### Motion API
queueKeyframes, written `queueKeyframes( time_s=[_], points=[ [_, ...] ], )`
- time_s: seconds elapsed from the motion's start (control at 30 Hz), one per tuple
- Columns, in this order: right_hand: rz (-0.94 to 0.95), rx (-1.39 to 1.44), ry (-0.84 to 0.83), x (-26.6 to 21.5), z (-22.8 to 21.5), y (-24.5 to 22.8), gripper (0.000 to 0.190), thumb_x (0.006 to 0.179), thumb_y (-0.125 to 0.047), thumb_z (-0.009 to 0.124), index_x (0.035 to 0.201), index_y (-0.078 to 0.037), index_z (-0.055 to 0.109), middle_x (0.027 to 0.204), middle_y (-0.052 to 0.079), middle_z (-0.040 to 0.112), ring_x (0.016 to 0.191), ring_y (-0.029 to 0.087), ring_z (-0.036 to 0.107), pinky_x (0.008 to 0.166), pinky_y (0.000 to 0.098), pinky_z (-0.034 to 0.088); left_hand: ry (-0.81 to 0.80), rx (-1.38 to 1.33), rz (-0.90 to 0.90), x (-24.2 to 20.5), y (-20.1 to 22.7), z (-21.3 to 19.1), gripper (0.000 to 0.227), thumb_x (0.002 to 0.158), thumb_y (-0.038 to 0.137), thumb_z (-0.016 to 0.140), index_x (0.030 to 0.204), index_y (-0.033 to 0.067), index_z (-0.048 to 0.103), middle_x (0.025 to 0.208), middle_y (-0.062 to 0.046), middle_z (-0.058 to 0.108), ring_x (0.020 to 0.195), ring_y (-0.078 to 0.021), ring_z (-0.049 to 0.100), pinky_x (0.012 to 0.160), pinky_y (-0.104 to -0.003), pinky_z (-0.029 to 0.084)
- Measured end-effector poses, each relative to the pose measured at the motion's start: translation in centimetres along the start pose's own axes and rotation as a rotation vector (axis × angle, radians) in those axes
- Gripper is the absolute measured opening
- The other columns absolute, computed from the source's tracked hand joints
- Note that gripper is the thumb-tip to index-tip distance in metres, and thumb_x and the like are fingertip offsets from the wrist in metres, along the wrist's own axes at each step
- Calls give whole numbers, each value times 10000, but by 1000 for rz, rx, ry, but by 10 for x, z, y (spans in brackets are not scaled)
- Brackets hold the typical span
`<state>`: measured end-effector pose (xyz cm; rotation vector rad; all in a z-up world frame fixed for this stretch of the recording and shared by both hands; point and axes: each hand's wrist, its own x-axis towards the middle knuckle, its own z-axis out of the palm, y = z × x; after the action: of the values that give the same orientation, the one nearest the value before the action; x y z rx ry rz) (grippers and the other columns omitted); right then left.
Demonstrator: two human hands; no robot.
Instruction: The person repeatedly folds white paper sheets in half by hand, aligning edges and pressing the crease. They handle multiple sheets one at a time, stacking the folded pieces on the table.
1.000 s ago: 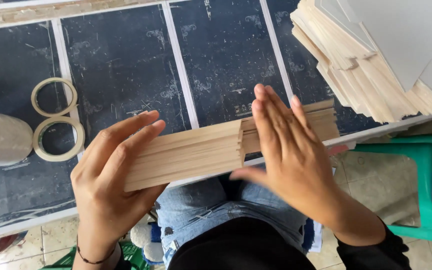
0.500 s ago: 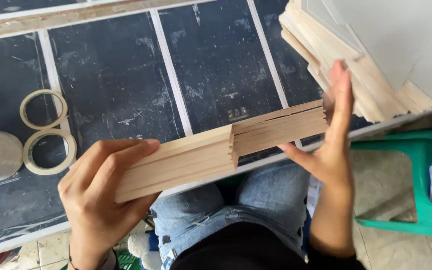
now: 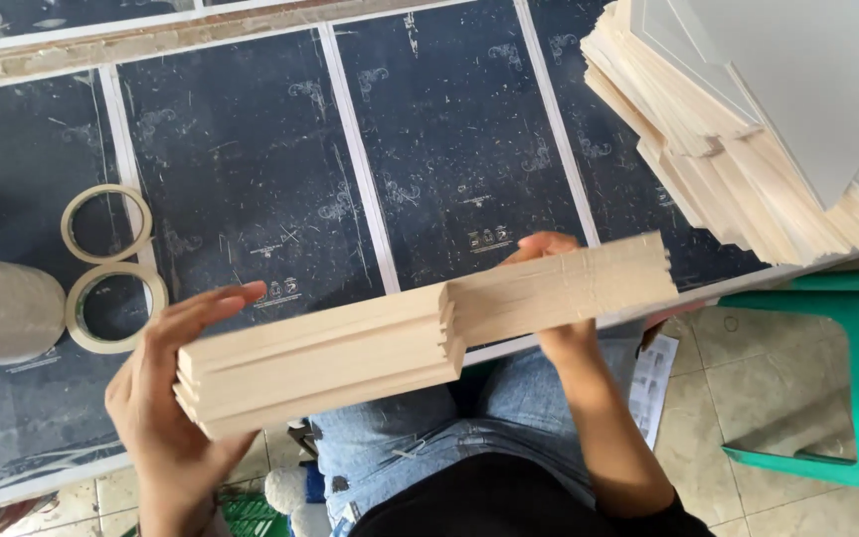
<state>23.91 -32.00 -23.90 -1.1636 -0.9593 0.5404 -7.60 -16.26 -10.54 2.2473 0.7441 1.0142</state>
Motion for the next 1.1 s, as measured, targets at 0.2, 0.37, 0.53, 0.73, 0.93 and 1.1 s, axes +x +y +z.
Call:
queueKeyframes(
  time_s=[0.2,0.37,0.53,0.73,0.93,1.1],
  points=[
    [-162,14,-203,11,-3,-4,297,1139,-329,638,1322,-162,473,1213,160,664,1081,252,713,858,391,605,93,106,-45,-12,-2,8,442,1062,283,605,1394,-10,625,1094,-56,836,929,-149,800,860,-297,562],
    [89,-85,-170,1,-23,12,235,1029,-274,733,1139,-122,592,1099,126,737,1044,253,756,870,393,648,173,-48,163,-13,-46,15,504,1032,2,677,1478,-143,493,1268,-211,663,1138,-285,692,732,-298,607],
    [281,-38,-38,53,-1,-55,919,900,-245,832,1621,-27,305,1564,174,537,1490,284,525,1262,396,457,125,-13,-270,24,-15,14,915,1124,338,715,1783,142,113,1934,-241,151,1048,-314,752,706,-325,614],
    [931,-754,-213,97,-25,-2,889,778,-652,748,1445,-102,538,1454,59,693,1306,249,684,965,374,516,17,773,-83,13,-38,94,995,976,213,987,1727,21,363,1580,-296,437,1408,-470,561,1063,-574,584],
    [862,-932,-270,83,-34,13,920,933,-613,787,1508,58,531,1382,395,669,1347,522,637,1107,601,527,-494,463,24,-19,-35,146,436,846,353,890,1269,286,810,1266,-5,704,1261,-313,624,971,-499,495],
    [398,-1341,-176,69,-39,-10,455,901,-559,877,1102,-153,836,1137,20,810,1109,275,700,862,450,562,-418,419,64,-22,-37,145,509,857,353,908,1323,271,721,1404,26,640,1280,-281,587,883,-483,547]
  ],
)
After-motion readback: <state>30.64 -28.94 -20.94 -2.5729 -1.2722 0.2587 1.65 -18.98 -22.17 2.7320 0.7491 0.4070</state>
